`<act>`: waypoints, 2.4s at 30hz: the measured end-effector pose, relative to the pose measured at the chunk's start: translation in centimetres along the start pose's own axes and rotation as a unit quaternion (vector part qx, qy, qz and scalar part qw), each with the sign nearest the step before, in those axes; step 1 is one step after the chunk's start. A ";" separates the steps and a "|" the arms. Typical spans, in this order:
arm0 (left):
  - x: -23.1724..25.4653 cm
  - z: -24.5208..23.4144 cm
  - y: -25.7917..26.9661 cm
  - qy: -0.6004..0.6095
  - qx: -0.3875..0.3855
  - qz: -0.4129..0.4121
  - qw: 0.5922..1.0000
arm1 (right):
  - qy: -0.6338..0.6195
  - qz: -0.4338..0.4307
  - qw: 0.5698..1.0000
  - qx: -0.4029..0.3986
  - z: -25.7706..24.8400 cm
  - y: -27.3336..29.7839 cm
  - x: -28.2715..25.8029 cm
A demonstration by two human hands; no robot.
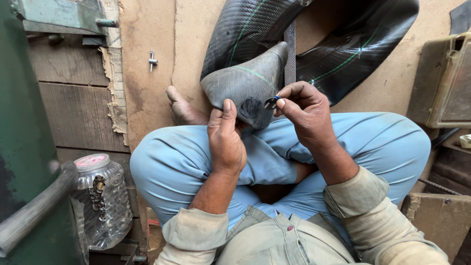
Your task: The person sits on the floor and repairs a punctured tire by applying glue to the inner surface, inserting a plug, and trimming the excess material with a knife.
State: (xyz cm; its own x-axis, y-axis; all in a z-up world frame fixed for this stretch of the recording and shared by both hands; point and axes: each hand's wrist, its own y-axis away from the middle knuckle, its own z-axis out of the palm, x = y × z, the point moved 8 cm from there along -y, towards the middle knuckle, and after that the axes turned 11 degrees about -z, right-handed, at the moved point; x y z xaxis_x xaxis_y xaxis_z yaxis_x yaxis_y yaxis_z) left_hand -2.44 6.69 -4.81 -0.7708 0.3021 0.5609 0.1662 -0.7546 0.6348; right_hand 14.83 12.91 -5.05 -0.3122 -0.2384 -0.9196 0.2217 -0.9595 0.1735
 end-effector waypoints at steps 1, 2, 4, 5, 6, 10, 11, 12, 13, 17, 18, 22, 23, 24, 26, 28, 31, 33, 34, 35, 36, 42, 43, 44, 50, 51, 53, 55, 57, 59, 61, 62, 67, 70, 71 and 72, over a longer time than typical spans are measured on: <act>0.1 0.0 -0.1 -0.002 0.003 0.006 1.000 | -0.002 -0.001 1.000 -0.004 0.2 -0.1 0.1; 0.1 0.0 -0.1 -0.004 0.006 0.012 1.000 | 0.000 0.000 1.000 -0.005 0.4 -0.1 0.2; 0.1 -0.2 0.0 -0.009 0.011 0.016 1.000 | 0.006 0.004 1.000 -0.006 0.8 0.1 0.4; 0.0 -0.2 0.0 -0.010 0.012 0.015 1.000 | 0.020 -0.001 1.000 -0.013 1.0 0.2 0.3; 0.0 -0.2 0.0 -0.011 0.012 0.014 1.000 | 0.034 -0.007 0.999 -0.019 1.2 0.2 0.2; 0.2 -0.3 0.0 -0.032 0.009 0.031 0.999 | 0.125 -0.028 0.991 -0.038 2.3 0.6 -0.5; 0.2 -0.3 0.0 -0.035 0.008 0.030 0.999 | 0.139 -0.034 0.989 -0.044 2.4 0.6 -0.7; 0.1 -0.3 0.0 -0.037 0.008 0.029 0.999 | 0.153 -0.040 0.986 -0.049 2.6 0.6 -1.0; 0.2 -0.3 0.1 -0.039 0.007 0.032 0.999 | 0.167 -0.045 0.983 -0.054 2.8 0.6 -1.2; 0.4 0.0 0.1 -0.054 -0.001 0.043 0.998 | 0.201 -0.084 0.973 -0.073 3.4 0.5 -1.9; 0.5 0.0 0.2 -0.059 -0.002 0.045 0.997 | 0.204 -0.083 0.973 -0.073 3.5 0.6 -1.8; 0.3 0.0 0.2 -0.051 -0.002 0.036 0.998 | 0.192 -0.055 0.978 -0.064 3.4 0.5 -1.4; 0.4 0.0 0.1 -0.057 -0.001 0.042 0.998 | 0.194 -0.062 0.977 -0.067 3.5 0.5 -1.6; 0.4 0.0 0.1 -0.062 0.000 0.047 0.997 | 0.197 -0.068 0.976 -0.070 3.6 0.4 -1.7; 0.3 -0.1 0.0 -0.061 0.000 0.043 0.997 | 0.206 -0.076 0.973 -0.073 3.7 0.2 -1.9; 0.2 -0.3 0.2 -0.057 0.002 0.036 0.998 | 0.222 -0.071 0.970 -0.071 3.8 0.4 -1.9; 0.2 -0.1 0.1 -0.052 0.003 0.026 0.998 | 0.246 -0.097 0.962 -0.074 4.1 0.3 -2.5; 0.0 -0.1 0.2 -0.057 0.010 0.009 0.998 | 0.270 -0.117 0.953 -0.073 4.3 0.3 -3.0; 0.2 0.0 0.2 -0.056 0.008 0.014 0.998 | 0.283 -0.127 0.948 -0.073 4.5 0.4 -3.2; 0.3 0.1 0.2 -0.056 0.005 0.019 0.998 | 0.307 -0.144 0.937 -0.078 4.7 0.4 -3.6; 0.4 0.2 0.1 -0.055 0.003 0.024 0.998 | 0.332 -0.162 0.926 -0.083 4.9 0.5 -4.0; 0.3 -0.1 0.1 -0.058 0.013 0.021 0.998 | 0.372 -0.248 0.886 -0.127 6.9 1.1 -6.1; 0.3 -0.1 0.1 -0.056 0.012 0.021 0.998 | 0.380 -0.263 0.876 -0.136 7.2 1.2 -6.4; 0.2 -0.1 0.0 -0.054 0.011 0.020 0.998 | 0.380 -0.273 0.872 -0.143 7.5 1.2 -6.6; 0.4 -0.4 0.0 -0.077 0.018 0.038 0.996 | 0.394 -0.320 0.848 -0.153 8.0 1.8 -7.2; 0.4 -0.4 0.0 -0.077 0.019 0.041 0.996 | 0.390 -0.306 0.856 -0.148 7.6 1.9 -7.0; 0.5 -0.1 0.1 -0.069 0.008 0.047 0.996 | 0.307 -0.234 0.916 -0.111 5.7 1.6 -5.8; 0.7 0.2 0.1 -0.058 0.000 0.040 0.998 | 0.141 -0.112 0.983 -0.043 3.5 1.1 -3.4; 0.5 0.3 0.3 -0.043 -0.005 0.019 0.999 | 0.067 -0.114 0.990 -0.040 2.3 0.4 -3.2; 0.7 0.1 0.2 -0.055 0.005 0.035 0.998 | 0.010 -0.100 0.995 -0.027 1.7 0.1 -2.6; 0.6 -0.3 -0.1 -0.073 0.022 0.045 0.996 | -0.028 -0.073 0.997 -0.005 1.1 0.0 -1.7; 0.6 -0.6 -0.5 -0.085 0.036 0.047 0.995 | -0.020 -0.075 0.997 -0.003 0.9 -0.3 -1.4; 0.0 -2.3 -1.9 -0.047 0.054 0.072 0.995 | 0.067 -0.104 0.992 0.004 0.6 -0.3 -0.3; -0.5 -2.9 -2.9 -0.054 0.070 0.063 0.994 | 0.242 -0.217 0.946 0.011 2.3 0.7 -2.8; -0.5 -3.1 -3.3 -0.064 0.068 0.069 0.993 | 0.308 -0.297 0.904 -0.004 3.4 1.6 -4.7; -0.6 -3.2 -3.2 -0.074 0.066 0.076 0.992 | 0.371 -0.372 0.851 -0.019 4.6 2.8 -6.7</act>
State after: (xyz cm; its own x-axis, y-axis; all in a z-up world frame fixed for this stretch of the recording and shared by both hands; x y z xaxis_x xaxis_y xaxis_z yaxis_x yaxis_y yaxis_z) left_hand -4.44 7.00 -8.88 -0.6335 0.2806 0.7210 0.3603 -0.7176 0.5959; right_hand 13.27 11.15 3.17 0.2870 0.6063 -0.7416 0.2523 -0.7947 -0.5521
